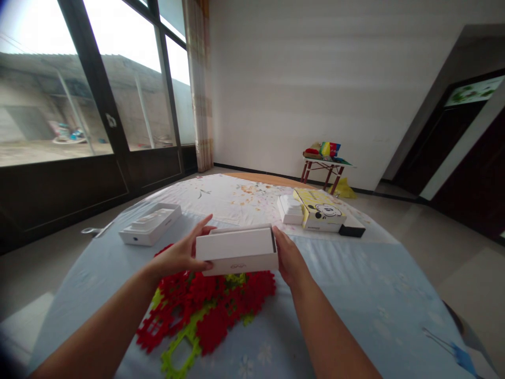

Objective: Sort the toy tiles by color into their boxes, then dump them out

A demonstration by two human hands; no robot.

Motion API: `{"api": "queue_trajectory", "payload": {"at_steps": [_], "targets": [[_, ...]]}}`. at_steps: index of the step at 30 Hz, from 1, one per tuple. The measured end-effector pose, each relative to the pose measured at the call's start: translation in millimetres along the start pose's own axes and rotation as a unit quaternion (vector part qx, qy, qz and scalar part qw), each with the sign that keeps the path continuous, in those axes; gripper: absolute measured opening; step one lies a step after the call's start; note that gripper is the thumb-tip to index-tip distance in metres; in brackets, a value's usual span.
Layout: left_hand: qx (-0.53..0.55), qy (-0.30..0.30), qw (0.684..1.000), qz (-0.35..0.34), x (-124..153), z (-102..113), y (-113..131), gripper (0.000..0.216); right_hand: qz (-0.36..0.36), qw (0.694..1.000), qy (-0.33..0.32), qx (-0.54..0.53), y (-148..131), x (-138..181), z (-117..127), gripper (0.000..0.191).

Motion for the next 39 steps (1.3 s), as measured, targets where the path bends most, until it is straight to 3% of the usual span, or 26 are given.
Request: {"api": "queue_trajectory", "payload": {"at_steps": [4,7,11,14,17,21,27,34,39], "targets": [[-0.041,0.072,0.997,-0.002,-5,16,3,0.111,0.01,0.999,0.028,-0.037,-3,-1,6,0.036],[-0.115,0.194,0.974,0.03,-12,48,-3,0.111,0.031,0.995,0.082,-0.053,-5,-5,18,0.031],[-0.255,0.372,0.89,0.069,-17,93,-14,0.108,0.027,0.993,0.105,-0.036,-1,-11,28,0.029],[-0.329,0.436,0.827,0.134,-20,113,-27,0.105,0.015,0.995,0.1,-0.021,4,-14,31,0.029],[-0.383,0.456,0.785,0.171,-24,122,-36,0.107,0.012,0.996,0.093,-0.008,7,-15,30,0.028],[-0.442,0.447,0.755,0.189,-33,123,-45,0.105,0.019,0.996,0.083,0.01,8,-14,29,0.028],[-0.478,0.43,0.74,0.197,-44,111,-46,0.107,0.013,0.998,0.063,0.027,13,-14,27,0.028],[-0.508,0.45,0.698,0.229,-28,117,-53,0.101,0.008,0.998,0.053,0.026,16,-17,28,0.028],[-0.475,0.448,0.713,0.254,-22,130,-69,0.109,0.018,0.999,0.043,0.025,14,-16,26,0.026]]}}
Point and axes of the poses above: each hand's wrist, its own x-axis away from the middle knuckle, its own z-axis out of the back of the hand, y = z × x, the point moved 6 cm from there along -x, towards the middle knuckle, and after that the axes turned 3 degrees about y, right-handed, at the moved point
